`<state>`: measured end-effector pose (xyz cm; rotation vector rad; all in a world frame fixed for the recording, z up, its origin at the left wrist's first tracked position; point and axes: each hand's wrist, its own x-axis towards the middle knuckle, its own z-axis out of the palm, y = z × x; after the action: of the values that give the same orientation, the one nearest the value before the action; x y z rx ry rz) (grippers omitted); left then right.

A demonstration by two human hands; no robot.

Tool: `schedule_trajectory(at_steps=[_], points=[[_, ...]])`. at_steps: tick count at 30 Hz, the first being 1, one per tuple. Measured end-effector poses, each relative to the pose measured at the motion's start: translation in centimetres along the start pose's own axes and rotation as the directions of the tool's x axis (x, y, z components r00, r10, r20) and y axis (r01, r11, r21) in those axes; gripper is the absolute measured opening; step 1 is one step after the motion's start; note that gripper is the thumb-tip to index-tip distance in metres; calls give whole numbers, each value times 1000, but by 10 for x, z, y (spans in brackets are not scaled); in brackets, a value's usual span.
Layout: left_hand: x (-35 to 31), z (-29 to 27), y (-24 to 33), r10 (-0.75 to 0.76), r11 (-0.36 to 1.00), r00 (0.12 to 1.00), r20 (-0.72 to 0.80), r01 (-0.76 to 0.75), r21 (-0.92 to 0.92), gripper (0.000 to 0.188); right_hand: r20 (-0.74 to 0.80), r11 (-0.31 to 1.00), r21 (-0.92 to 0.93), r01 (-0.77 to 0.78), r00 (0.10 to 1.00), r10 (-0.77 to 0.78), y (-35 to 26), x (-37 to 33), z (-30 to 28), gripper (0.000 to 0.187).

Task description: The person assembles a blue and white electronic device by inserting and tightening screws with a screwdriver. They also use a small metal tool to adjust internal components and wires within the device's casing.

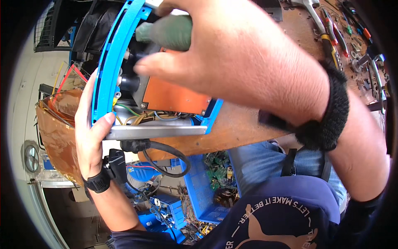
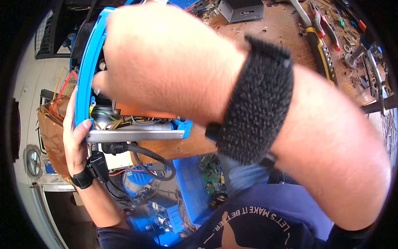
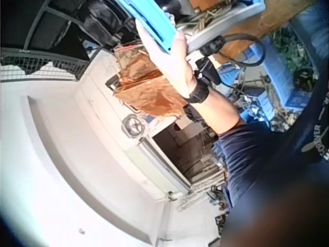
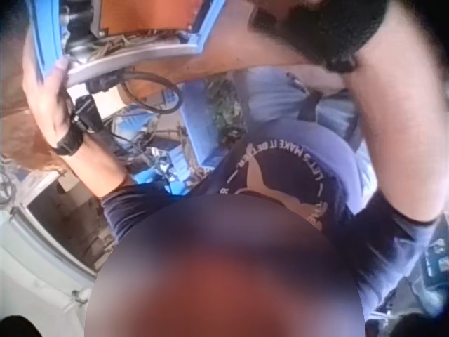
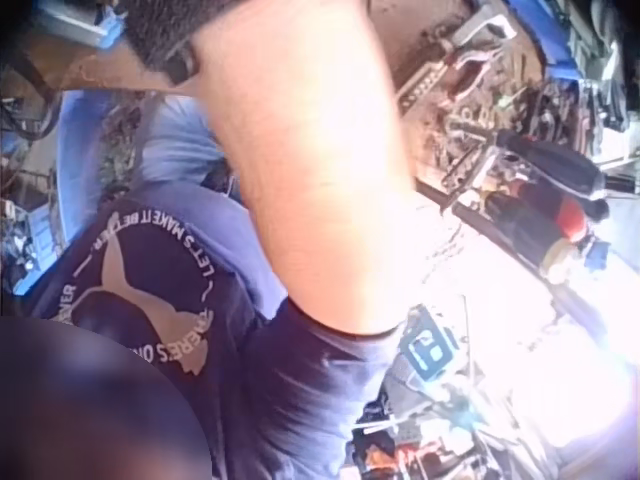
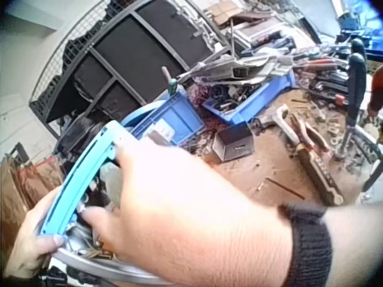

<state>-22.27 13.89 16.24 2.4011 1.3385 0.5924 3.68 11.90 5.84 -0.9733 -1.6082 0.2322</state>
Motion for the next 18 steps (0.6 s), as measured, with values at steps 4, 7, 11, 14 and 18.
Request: schedule_trajectory(at_steps=[4,7,11,14,18], points=[[0,1,0,10,999,1000,15,-10,-40,85,-115,1000,-8,-19,993,17,-3,-4,7,19],[1,-1,-1,22,999,999,40,-20,-50,86,-169,999,-33,-7,986,2,-3,-5,11,18],[0,-2,-3,39,997,999,30,-37,-64,86,-209,939,-253,234,934,-290,1,-5,15,17],[0,-4,-4,21,996,999,44,-17,-89,88,-182,893,-309,326,902,-392,5,-6,15,28],[2,-4,-8,51,998,999,14,-51,-27,85,-364,1000,-7,-3,931,1,-4,-9,22,48]])
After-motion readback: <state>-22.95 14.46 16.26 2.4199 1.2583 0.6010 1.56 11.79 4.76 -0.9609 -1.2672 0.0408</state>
